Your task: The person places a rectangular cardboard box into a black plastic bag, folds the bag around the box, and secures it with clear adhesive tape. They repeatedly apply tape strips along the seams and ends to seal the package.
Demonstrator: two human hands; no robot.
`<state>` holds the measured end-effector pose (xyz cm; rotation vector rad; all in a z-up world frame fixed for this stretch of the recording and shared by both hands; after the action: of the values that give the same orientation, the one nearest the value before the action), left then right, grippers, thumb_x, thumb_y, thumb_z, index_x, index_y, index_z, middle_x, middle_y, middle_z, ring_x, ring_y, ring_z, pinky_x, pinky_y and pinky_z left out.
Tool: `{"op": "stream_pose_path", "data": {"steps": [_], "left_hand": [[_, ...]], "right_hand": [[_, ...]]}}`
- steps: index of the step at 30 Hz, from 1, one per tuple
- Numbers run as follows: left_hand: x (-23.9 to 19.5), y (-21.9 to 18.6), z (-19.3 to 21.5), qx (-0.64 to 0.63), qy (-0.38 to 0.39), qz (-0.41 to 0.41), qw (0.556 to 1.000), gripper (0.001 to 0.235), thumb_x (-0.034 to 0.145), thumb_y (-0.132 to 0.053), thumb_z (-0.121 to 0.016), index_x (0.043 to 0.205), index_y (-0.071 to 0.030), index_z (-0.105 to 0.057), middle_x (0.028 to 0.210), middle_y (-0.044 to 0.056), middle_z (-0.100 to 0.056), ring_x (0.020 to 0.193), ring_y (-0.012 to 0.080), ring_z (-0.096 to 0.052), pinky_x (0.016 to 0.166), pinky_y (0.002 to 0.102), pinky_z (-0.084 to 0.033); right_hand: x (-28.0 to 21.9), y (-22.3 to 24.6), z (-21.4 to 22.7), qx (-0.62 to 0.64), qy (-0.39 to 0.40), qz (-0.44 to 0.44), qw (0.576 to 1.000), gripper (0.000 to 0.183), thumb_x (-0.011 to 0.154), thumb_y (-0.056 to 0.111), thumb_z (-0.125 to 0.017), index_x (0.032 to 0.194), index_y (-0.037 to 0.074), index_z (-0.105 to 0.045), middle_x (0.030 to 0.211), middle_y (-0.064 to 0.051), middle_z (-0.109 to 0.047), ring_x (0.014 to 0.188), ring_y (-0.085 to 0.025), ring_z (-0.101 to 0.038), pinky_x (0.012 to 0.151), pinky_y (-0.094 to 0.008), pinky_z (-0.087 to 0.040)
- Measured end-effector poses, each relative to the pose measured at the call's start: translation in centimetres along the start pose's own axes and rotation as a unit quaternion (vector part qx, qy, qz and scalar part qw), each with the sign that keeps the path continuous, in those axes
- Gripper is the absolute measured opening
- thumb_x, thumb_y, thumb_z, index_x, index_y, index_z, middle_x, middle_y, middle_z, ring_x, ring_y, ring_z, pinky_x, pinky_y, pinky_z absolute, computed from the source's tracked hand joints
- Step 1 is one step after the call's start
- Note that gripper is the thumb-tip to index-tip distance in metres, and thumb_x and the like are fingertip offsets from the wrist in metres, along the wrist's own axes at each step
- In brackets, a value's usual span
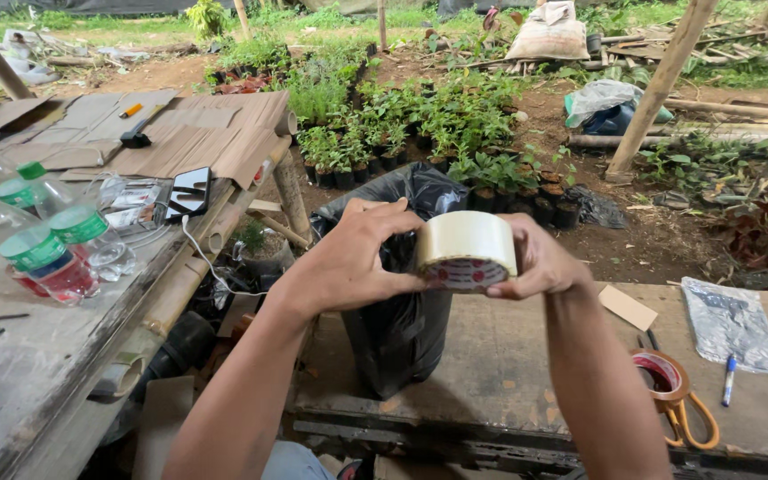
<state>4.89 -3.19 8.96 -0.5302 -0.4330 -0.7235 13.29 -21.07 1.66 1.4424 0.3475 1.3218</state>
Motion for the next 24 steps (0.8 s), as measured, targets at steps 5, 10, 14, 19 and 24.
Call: {"op": "stream_pose_path", "data": {"steps": [5, 10, 14, 19, 24], "left_hand": [[-0.4, 1.1, -0.6, 0.004, 0.009, 0.04, 0.999, 0.07, 0.071, -0.053, -0.086, 0.121, -0.008, -0.069, 0.138, 0.022, -0.064, 0.135, 0.0404, -0.046, 0.114, 0.047, -0.036], [-0.3, 1.2, -0.5, 0.005, 0.009, 0.053, 0.999, 0.088, 0.057, -0.059, -0.091, 0.126, -0.009, -0.068, 0.143, 0.028, -0.054, 0.135, 0.043, -0.041, 0.113, 0.049, -0.034], [-0.6, 1.3, -0.2, -0.009, 0.003, 0.053, 0.999, 0.094, 0.06, -0.061, -0.09, 0.135, -0.011, -0.066, 0.147, 0.028, -0.052, 0.136, 0.043, -0.041, 0.113, 0.05, -0.034], [-1.0, 1.5, -0.4, 0.02, -0.012, 0.012, 1.0, 0.071, 0.073, -0.056, -0.09, 0.119, -0.004, -0.076, 0.146, 0.035, -0.051, 0.139, 0.0455, -0.042, 0.116, 0.05, -0.034], [-1.2, 2.2, -0.1, 0.02, -0.099, 0.043, 0.994, 0.071, 0.073, -0.055, -0.087, 0.114, 0.001, -0.074, 0.132, 0.025, -0.066, 0.126, 0.0384, -0.056, 0.111, 0.044, -0.041]], "right_hand": [[-1.0, 1.2, 0.2, 0.053, 0.012, -0.038, 0.998, 0.064, 0.075, -0.002, -0.086, 0.132, -0.004, -0.058, 0.123, -0.006, -0.067, 0.116, -0.014, -0.063, 0.101, -0.032, -0.052], [-1.7, 0.9, 1.7, 0.018, -0.086, -0.017, 0.996, 0.054, 0.075, -0.004, -0.085, 0.122, 0.001, -0.058, 0.111, -0.009, -0.068, 0.1, -0.015, -0.066, 0.084, -0.03, -0.055], [-1.1, 0.9, 1.0, 0.097, -0.066, 0.05, 0.992, 0.054, 0.08, -0.006, -0.085, 0.124, 0.005, -0.054, 0.112, -0.008, -0.067, 0.102, -0.014, -0.065, 0.082, -0.027, -0.052], [0.1, 0.4, 0.3, 0.121, -0.085, 0.023, 0.989, 0.056, 0.076, 0.0, -0.082, 0.121, 0.005, -0.05, 0.118, -0.009, -0.065, 0.111, -0.016, -0.065, 0.096, -0.034, -0.055], [-0.1, 1.2, 2.7, -0.093, -0.222, -0.024, 0.97, 0.062, 0.079, 0.006, -0.085, 0.127, 0.004, -0.046, 0.113, -0.007, -0.056, 0.1, -0.015, -0.061, 0.079, -0.033, -0.056]]}}
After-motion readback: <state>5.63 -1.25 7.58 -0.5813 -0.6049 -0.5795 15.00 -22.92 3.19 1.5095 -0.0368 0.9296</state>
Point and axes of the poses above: each hand's wrist, its own x-axis towards the middle knuckle, its own z-axis out of the back of the hand, y = z × x, the point moved 8 cm from there along x, towards the middle knuckle
